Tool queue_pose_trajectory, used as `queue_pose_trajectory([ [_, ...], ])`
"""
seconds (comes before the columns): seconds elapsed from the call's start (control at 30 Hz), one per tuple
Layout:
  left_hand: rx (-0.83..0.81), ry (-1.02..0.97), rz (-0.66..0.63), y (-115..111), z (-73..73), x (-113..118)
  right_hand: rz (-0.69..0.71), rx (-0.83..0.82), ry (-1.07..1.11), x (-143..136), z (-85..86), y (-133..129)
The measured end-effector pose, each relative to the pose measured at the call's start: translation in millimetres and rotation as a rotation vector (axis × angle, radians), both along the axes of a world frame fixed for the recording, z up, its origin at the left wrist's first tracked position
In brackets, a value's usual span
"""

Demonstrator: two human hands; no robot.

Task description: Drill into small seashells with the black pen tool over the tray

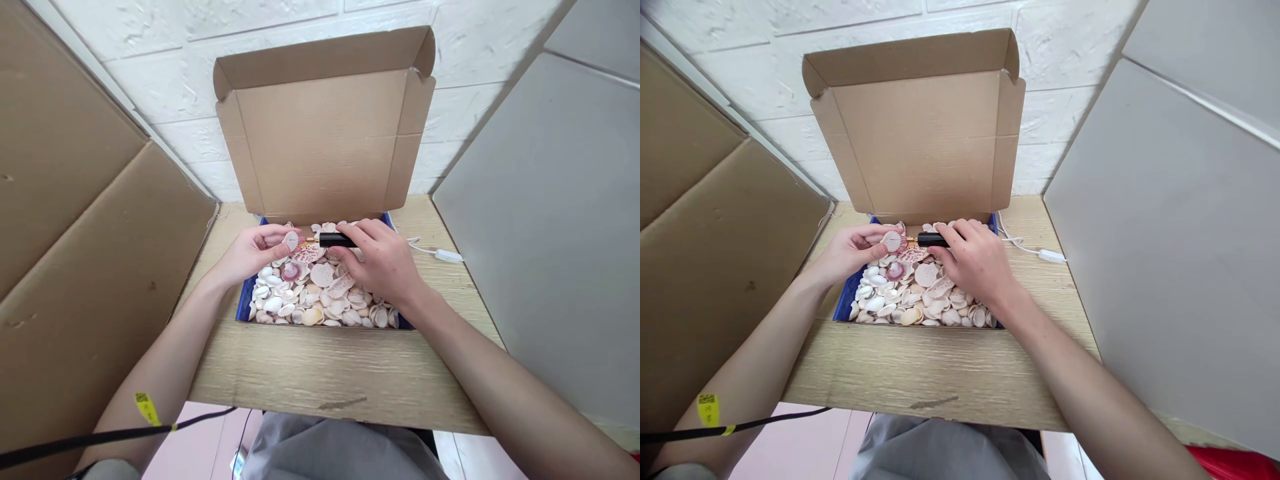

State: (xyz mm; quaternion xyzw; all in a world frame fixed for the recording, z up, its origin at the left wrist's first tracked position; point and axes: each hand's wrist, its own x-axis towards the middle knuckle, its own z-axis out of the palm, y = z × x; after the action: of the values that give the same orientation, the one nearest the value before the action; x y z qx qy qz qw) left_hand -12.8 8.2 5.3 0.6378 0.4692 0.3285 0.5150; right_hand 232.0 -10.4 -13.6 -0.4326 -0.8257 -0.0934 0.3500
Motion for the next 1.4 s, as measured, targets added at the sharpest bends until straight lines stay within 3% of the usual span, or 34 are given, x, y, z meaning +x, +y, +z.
queue_pose_trajectory([
  [0.87,-0.024,-0.035,0.029,0.5,1.5,0.8,-0.040,-0.038,0.090,-0.4,-1.8,2.2],
  [1.2,-0.045,0.005,-0.035,-0.1,5.1,2.1,0.010,0.116,0.054,0.5,1.4,1.4],
  [1.4,-0.034,-0.002,-0.021,1.1,2.3,0.4,-0.064,-0.004,0.052,-0.8,-1.6,1.3],
])
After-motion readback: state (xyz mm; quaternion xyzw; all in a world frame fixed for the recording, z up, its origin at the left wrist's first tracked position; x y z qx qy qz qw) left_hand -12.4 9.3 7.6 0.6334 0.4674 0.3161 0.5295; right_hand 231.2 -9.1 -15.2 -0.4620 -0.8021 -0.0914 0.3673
